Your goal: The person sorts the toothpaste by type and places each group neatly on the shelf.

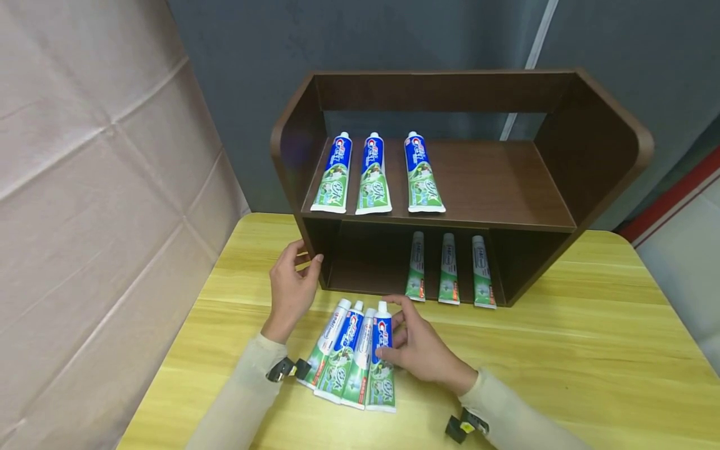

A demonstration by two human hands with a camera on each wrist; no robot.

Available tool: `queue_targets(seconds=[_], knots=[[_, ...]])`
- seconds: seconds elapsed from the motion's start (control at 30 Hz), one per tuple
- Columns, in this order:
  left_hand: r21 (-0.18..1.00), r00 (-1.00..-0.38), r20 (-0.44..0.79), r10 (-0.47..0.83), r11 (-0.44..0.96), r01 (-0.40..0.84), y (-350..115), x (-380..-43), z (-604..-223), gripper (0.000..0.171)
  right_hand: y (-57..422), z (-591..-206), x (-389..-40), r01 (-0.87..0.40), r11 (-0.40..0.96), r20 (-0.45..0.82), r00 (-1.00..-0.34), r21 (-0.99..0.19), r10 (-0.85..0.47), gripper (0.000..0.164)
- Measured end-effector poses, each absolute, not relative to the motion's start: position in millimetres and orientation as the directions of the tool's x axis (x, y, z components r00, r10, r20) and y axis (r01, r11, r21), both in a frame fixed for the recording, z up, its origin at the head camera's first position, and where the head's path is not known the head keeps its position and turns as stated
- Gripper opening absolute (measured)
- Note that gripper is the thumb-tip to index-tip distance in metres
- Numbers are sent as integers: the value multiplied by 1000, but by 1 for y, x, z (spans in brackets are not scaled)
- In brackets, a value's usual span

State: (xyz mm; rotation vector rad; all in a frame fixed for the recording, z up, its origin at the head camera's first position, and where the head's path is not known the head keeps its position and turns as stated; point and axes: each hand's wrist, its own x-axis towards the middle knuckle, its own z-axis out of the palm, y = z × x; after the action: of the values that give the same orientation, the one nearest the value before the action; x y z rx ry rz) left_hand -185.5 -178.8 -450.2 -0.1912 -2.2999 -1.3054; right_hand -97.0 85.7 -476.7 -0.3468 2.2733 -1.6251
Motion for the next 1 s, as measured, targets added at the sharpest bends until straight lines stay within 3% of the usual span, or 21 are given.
queue_targets(seconds=[1.0], knots=[[775, -876, 469, -114, 530, 345, -178, -184, -452, 33, 110, -452, -85, 2, 245, -91, -931, -970, -353, 93]])
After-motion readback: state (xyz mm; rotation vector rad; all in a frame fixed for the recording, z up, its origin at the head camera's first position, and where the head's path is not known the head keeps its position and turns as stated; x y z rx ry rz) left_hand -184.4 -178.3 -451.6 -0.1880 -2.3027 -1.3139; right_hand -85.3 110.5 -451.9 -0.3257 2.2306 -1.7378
